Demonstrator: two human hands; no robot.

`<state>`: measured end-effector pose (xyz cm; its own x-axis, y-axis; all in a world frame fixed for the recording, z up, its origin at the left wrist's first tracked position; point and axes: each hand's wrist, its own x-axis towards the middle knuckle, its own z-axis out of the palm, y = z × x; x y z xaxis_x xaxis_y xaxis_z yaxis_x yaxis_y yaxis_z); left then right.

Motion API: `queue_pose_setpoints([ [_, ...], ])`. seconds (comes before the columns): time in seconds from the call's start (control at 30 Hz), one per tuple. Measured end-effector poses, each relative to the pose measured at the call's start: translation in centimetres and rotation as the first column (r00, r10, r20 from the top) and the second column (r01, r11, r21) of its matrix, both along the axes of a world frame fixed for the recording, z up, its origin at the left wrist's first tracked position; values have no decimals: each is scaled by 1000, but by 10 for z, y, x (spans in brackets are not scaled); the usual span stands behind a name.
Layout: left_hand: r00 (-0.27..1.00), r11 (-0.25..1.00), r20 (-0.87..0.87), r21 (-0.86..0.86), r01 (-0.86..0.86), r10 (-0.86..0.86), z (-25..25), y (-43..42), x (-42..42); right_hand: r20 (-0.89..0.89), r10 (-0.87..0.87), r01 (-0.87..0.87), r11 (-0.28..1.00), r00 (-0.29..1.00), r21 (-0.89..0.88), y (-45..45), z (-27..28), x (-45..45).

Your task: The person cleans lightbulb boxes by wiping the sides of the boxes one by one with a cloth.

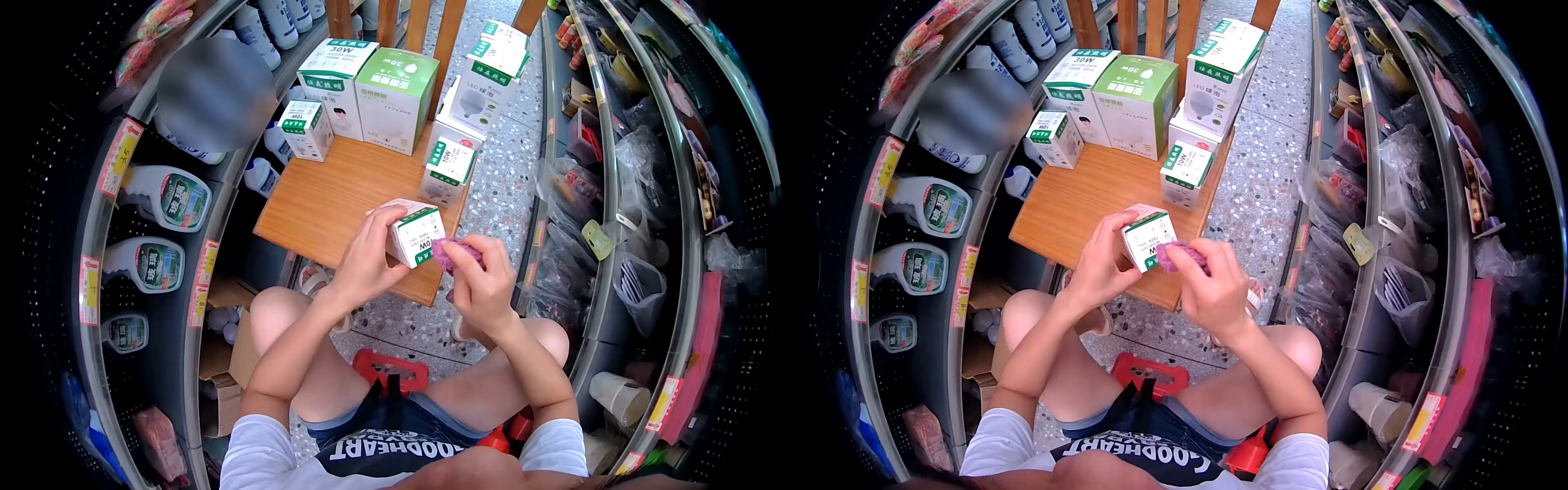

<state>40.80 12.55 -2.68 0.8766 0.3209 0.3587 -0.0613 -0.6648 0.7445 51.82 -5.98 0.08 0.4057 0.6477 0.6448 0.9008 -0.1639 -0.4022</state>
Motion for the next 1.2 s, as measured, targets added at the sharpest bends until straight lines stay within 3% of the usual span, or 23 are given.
queue_pose_setpoints([
  [0.13,1000,999,-4,28,25,-24,-7,1,0,-57,-8,9,1000,998,10,-5,-6,7],
  [0.37,997,997,-42,-49,-66,64,-4,5,0,0,74,-74,995,997,-60,5,-11,-11],
  [0.6,998,999,7,0,-55,55,-5,6,-5,52,85,-82,995,995,-65,18,-15,-20],
  [0.8,995,994,16,-56,-93,94,-11,8,-8,163,15,7,992,987,-129,19,-14,-17],
  [1.2,994,992,2,-59,-112,113,-8,5,-8,153,-171,192,972,973,-132,18,-18,-2],
])
